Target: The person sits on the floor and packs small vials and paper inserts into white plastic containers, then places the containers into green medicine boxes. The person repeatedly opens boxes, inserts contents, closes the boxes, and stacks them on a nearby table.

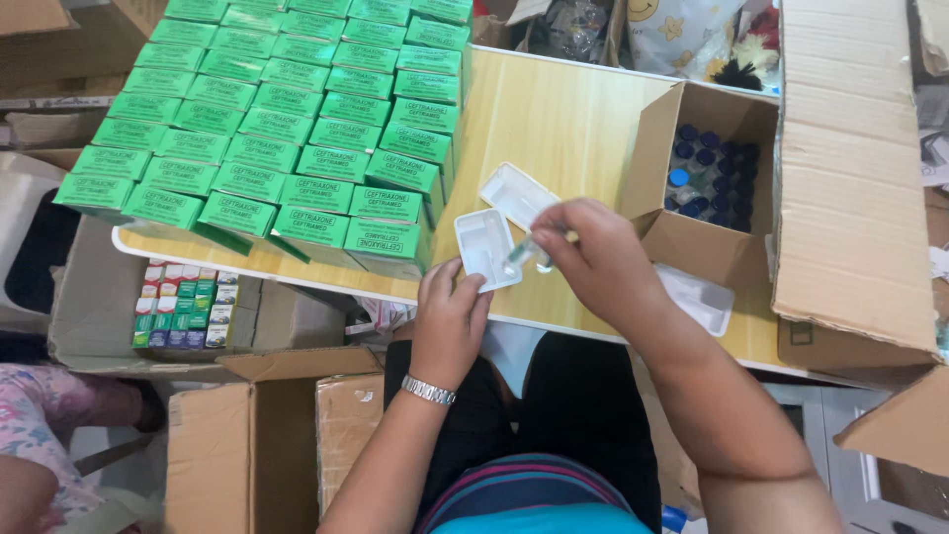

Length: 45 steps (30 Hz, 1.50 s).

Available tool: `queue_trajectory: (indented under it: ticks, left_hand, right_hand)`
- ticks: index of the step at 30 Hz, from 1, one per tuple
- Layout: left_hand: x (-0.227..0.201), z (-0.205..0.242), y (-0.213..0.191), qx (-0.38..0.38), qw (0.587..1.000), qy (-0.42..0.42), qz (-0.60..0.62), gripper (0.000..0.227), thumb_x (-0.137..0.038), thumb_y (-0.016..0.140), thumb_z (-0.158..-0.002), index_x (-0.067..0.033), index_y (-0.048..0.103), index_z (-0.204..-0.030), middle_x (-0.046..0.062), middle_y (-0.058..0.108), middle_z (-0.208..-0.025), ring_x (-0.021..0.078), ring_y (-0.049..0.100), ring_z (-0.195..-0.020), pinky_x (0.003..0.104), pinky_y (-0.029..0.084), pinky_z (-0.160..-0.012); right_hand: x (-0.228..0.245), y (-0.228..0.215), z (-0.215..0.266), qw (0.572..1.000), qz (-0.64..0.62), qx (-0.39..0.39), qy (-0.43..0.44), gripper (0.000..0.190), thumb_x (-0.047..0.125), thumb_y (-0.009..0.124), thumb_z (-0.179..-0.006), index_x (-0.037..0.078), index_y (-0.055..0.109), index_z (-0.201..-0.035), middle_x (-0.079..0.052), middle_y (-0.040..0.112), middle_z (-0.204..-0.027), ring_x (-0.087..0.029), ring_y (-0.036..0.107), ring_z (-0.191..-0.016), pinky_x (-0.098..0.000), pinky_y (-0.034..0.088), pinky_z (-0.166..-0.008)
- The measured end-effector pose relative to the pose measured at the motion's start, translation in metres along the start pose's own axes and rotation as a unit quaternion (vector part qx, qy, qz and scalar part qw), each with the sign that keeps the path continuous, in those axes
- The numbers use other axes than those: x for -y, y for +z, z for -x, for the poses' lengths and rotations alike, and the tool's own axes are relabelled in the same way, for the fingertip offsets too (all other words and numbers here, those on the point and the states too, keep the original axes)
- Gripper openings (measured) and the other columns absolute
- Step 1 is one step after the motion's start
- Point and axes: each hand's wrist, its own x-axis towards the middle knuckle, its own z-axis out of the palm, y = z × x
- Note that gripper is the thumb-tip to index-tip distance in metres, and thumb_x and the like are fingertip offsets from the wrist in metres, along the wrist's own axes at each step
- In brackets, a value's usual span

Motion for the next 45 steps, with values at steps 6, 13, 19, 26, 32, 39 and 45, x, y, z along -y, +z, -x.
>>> queue_trajectory:
  ticks: [6, 13, 19, 26, 32, 39, 45]
  left_hand:
    - [-0.002, 0.000, 0.000, -0.007, 1.000, 0.001, -0.003, 0.024, -0.007, 0.075, -0.085, -0.0046, 0.068, -0.108, 0.021, 0.064, -0.125, 0.0457, 0.054, -0.122, 0.052, 0.046, -0.103]
    - [-0.001, 0.002, 0.004, -0.017, 1.000, 0.002, -0.013, 0.023, -0.008, 0.076, -0.084, -0.0041, 0.066, -0.104, 0.020, 0.064, -0.125, 0.0454, 0.054, -0.123, 0.052, 0.045, -0.105]
    - [-0.002, 0.002, 0.006, -0.016, 1.000, 0.008, -0.016, 0.024, -0.008, 0.076, -0.084, -0.0035, 0.066, -0.105, 0.022, 0.063, -0.125, 0.0465, 0.053, -0.124, 0.053, 0.045, -0.105]
    - [-0.001, 0.002, 0.007, -0.015, 1.000, 0.004, -0.015, 0.023, -0.009, 0.076, -0.085, -0.0043, 0.066, -0.106, 0.021, 0.064, -0.122, 0.0464, 0.053, -0.124, 0.053, 0.045, -0.105]
    - [0.000, 0.002, 0.006, -0.020, 0.999, 0.024, -0.011, 0.034, -0.009, 0.076, -0.084, -0.0003, 0.066, -0.115, 0.023, 0.063, -0.122, 0.0463, 0.054, -0.122, 0.054, 0.045, -0.103]
    - [0.002, 0.004, 0.011, -0.014, 0.999, 0.012, -0.039, 0.025, -0.010, 0.076, -0.084, -0.0048, 0.070, -0.108, 0.020, 0.065, -0.115, 0.0448, 0.055, -0.122, 0.052, 0.046, -0.103]
    - [0.005, 0.007, 0.013, -0.018, 0.999, 0.032, -0.036, 0.028, -0.007, 0.074, -0.084, -0.0038, 0.067, -0.111, 0.018, 0.067, -0.116, 0.0453, 0.055, -0.122, 0.053, 0.045, -0.107]
  right_hand:
    - [-0.028, 0.033, -0.041, 0.969, 0.112, 0.178, 0.131, 0.023, 0.026, 0.070, -0.091, 0.003, 0.073, -0.092, -0.020, 0.070, -0.078, -0.037, 0.069, -0.074, -0.0449, 0.053, -0.069]
    - [-0.037, 0.057, -0.053, 0.940, 0.250, 0.179, 0.144, 0.034, 0.040, 0.076, -0.084, 0.006, 0.075, -0.082, -0.019, 0.072, -0.081, -0.038, 0.070, -0.081, -0.0482, 0.054, -0.075]
    - [-0.037, 0.064, -0.052, 0.927, 0.315, 0.175, 0.104, 0.039, 0.044, 0.075, -0.086, 0.006, 0.075, -0.080, -0.019, 0.072, -0.081, -0.037, 0.071, -0.081, -0.0488, 0.056, -0.074]
    - [-0.013, 0.044, -0.057, 0.929, 0.304, 0.172, 0.120, 0.043, 0.047, 0.074, -0.085, 0.005, 0.073, -0.078, -0.019, 0.071, -0.078, -0.038, 0.070, -0.078, -0.0497, 0.054, -0.071]
    - [-0.013, -0.013, -0.047, 0.990, 0.020, 0.074, 0.114, 0.039, 0.040, 0.059, -0.104, 0.006, 0.065, -0.085, -0.012, 0.070, -0.075, -0.028, 0.070, -0.073, -0.0401, 0.055, -0.067]
    - [-0.025, -0.082, -0.031, 0.972, 0.171, -0.133, 0.087, 0.019, 0.024, 0.065, -0.102, 0.006, 0.063, -0.106, -0.012, 0.063, -0.078, -0.030, 0.064, -0.070, -0.0411, 0.051, -0.066]
    - [-0.078, -0.098, -0.032, 0.880, 0.420, -0.045, 0.218, 0.011, 0.015, 0.075, -0.089, 0.013, 0.078, -0.099, -0.017, 0.074, -0.096, -0.038, 0.070, -0.090, -0.0502, 0.054, -0.080]
